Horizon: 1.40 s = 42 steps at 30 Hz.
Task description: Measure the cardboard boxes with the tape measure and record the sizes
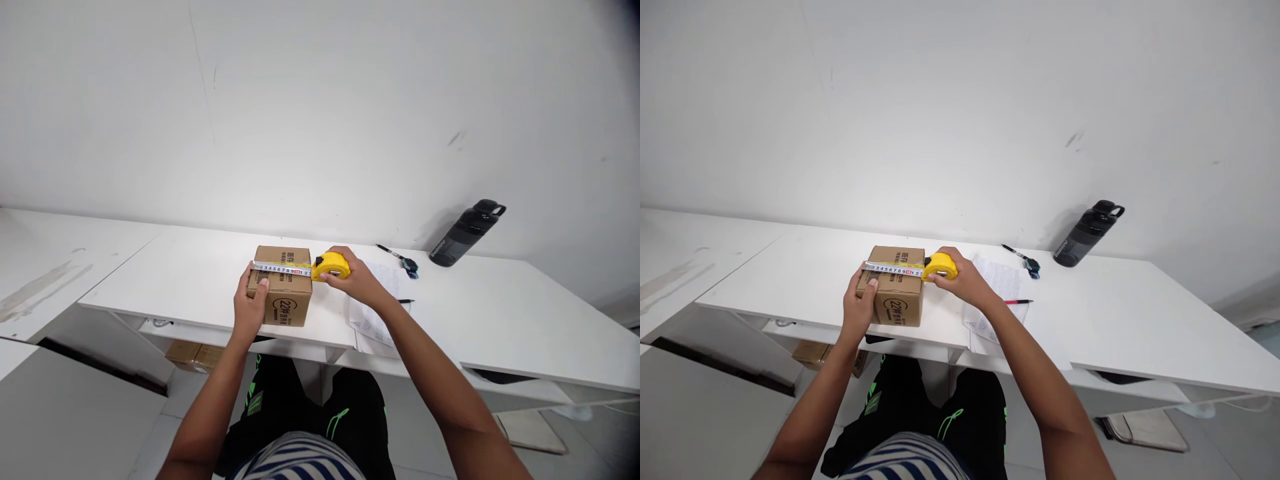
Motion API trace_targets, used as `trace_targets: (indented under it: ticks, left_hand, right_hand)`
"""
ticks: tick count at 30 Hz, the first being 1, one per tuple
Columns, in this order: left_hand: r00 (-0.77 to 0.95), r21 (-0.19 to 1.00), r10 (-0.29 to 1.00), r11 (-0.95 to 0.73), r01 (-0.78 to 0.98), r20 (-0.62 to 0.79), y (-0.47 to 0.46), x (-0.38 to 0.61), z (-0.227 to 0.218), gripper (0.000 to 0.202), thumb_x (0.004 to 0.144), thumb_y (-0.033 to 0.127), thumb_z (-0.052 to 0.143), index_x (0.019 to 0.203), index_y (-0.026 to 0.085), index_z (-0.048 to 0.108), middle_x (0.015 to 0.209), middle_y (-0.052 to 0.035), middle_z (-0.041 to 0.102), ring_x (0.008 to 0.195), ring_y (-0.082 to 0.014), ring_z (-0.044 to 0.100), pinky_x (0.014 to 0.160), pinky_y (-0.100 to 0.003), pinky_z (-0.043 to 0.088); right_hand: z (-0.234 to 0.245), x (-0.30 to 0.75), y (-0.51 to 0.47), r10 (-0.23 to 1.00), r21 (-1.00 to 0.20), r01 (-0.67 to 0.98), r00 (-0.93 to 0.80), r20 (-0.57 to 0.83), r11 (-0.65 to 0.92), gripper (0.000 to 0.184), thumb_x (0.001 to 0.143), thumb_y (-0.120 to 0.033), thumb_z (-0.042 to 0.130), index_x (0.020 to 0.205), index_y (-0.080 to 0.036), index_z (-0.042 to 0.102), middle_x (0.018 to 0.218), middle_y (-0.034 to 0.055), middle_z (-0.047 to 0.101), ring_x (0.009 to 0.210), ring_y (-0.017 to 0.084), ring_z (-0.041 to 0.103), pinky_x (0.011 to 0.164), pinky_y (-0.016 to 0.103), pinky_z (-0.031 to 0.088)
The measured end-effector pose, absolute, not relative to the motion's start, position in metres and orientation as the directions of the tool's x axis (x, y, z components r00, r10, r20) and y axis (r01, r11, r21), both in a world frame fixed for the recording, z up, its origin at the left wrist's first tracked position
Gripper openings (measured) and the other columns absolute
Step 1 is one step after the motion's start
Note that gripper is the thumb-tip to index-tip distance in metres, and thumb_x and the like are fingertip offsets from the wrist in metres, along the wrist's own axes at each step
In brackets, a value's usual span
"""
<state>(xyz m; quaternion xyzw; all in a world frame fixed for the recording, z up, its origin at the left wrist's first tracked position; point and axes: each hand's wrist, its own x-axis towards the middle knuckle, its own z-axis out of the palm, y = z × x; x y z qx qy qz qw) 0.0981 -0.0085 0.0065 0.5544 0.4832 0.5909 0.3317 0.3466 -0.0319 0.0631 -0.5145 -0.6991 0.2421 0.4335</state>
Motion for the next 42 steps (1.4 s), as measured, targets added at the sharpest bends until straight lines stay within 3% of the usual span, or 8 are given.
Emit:
trace_targets:
  ticks: [13,21,26,29,32,35,38,42]
  left_hand:
    - [-0.147,0.928,0.921,-0.338,0.157,0.360,-0.008,0.098,0.008,0.048,0.088,0.040,0.058,0.134,0.025,0.054,0.138,-0.0082,0.055,0.124,-0.0247,0.055,0.104,-0.036,0.046]
    - [-0.167,0.929,0.918,-0.336,0.154,0.359,-0.009,0.099,0.008,0.049,0.088,0.043,0.057,0.134,0.025,0.053,0.137,-0.0088,0.056,0.121,-0.0246,0.057,0.101,-0.035,0.048]
    - [-0.181,0.916,0.902,-0.365,0.164,0.392,-0.010,0.102,0.007,0.048,0.089,0.046,0.055,0.132,0.024,0.054,0.135,-0.0100,0.057,0.118,-0.0243,0.058,0.095,-0.033,0.051]
    - [-0.254,0.843,0.806,-0.486,0.231,0.534,-0.002,0.108,0.002,0.040,0.091,0.041,0.053,0.125,0.020,0.058,0.134,-0.0104,0.057,0.123,-0.0232,0.054,0.104,-0.035,0.043]
    - [-0.313,0.752,0.684,-0.576,0.321,0.658,0.024,0.117,-0.002,0.033,0.092,0.035,0.049,0.117,0.017,0.060,0.131,-0.0111,0.057,0.125,-0.0215,0.051,0.110,-0.037,0.036]
    - [-0.303,0.740,0.682,-0.552,0.384,0.666,0.060,0.132,0.003,0.031,0.092,0.031,0.047,0.116,0.015,0.058,0.127,-0.0111,0.058,0.123,-0.0208,0.051,0.110,-0.038,0.035]
    - [-0.288,0.730,0.692,-0.509,0.456,0.662,0.078,0.149,0.017,0.036,0.090,0.029,0.051,0.122,0.013,0.053,0.133,-0.0146,0.052,0.131,-0.0237,0.041,0.115,-0.041,0.025]
    - [-0.272,0.685,0.641,-0.580,0.440,0.718,0.031,0.164,0.025,0.065,0.087,0.039,0.058,0.141,0.015,0.032,0.155,-0.0177,0.021,0.146,-0.0261,0.015,0.118,-0.044,0.016]
  right_hand:
    - [0.046,0.349,-0.032,0.868,-0.687,0.587,-0.056,0.493,0.428,0.043,0.078,-0.047,0.067,0.113,-0.026,0.053,0.113,0.0075,0.058,0.089,0.021,0.060,0.071,0.034,0.051]
    - [0.012,0.337,-0.048,0.725,-0.781,0.452,0.342,0.598,0.431,0.054,0.076,-0.053,0.068,0.118,-0.026,0.045,0.119,0.0093,0.052,0.110,0.025,0.055,0.089,0.040,0.051]
    - [-0.018,0.315,-0.084,0.773,-0.909,0.263,0.481,0.414,0.323,0.058,0.070,-0.052,0.071,0.116,-0.025,0.047,0.117,0.0093,0.053,0.105,0.026,0.056,0.091,0.043,0.050]
    - [-0.041,0.293,-0.111,0.859,-0.971,0.060,0.457,0.233,0.231,0.064,0.069,-0.050,0.074,0.121,-0.026,0.046,0.114,0.0082,0.055,0.097,0.025,0.059,0.088,0.043,0.052]
    - [-0.060,0.272,-0.130,0.904,-0.970,-0.194,0.425,0.052,0.147,0.068,0.069,-0.048,0.075,0.125,-0.028,0.042,0.103,0.0051,0.058,0.080,0.021,0.061,0.070,0.038,0.055]
    - [-0.068,0.258,-0.139,0.923,-0.911,-0.406,0.372,-0.098,0.066,0.063,0.073,-0.051,0.072,0.123,-0.028,0.042,0.092,0.0020,0.060,0.057,0.015,0.058,0.045,0.028,0.044]
    - [-0.068,0.256,-0.146,0.939,-0.848,-0.526,0.321,-0.123,0.069,0.059,0.075,-0.051,0.071,0.120,-0.028,0.042,0.088,0.0000,0.060,0.050,0.011,0.054,0.040,0.023,0.033]
    - [-0.061,0.267,-0.161,0.949,-0.799,-0.582,0.312,-0.047,0.152,0.066,0.073,-0.047,0.074,0.125,-0.030,0.037,0.100,0.0027,0.060,0.063,0.016,0.063,0.048,0.027,0.044]
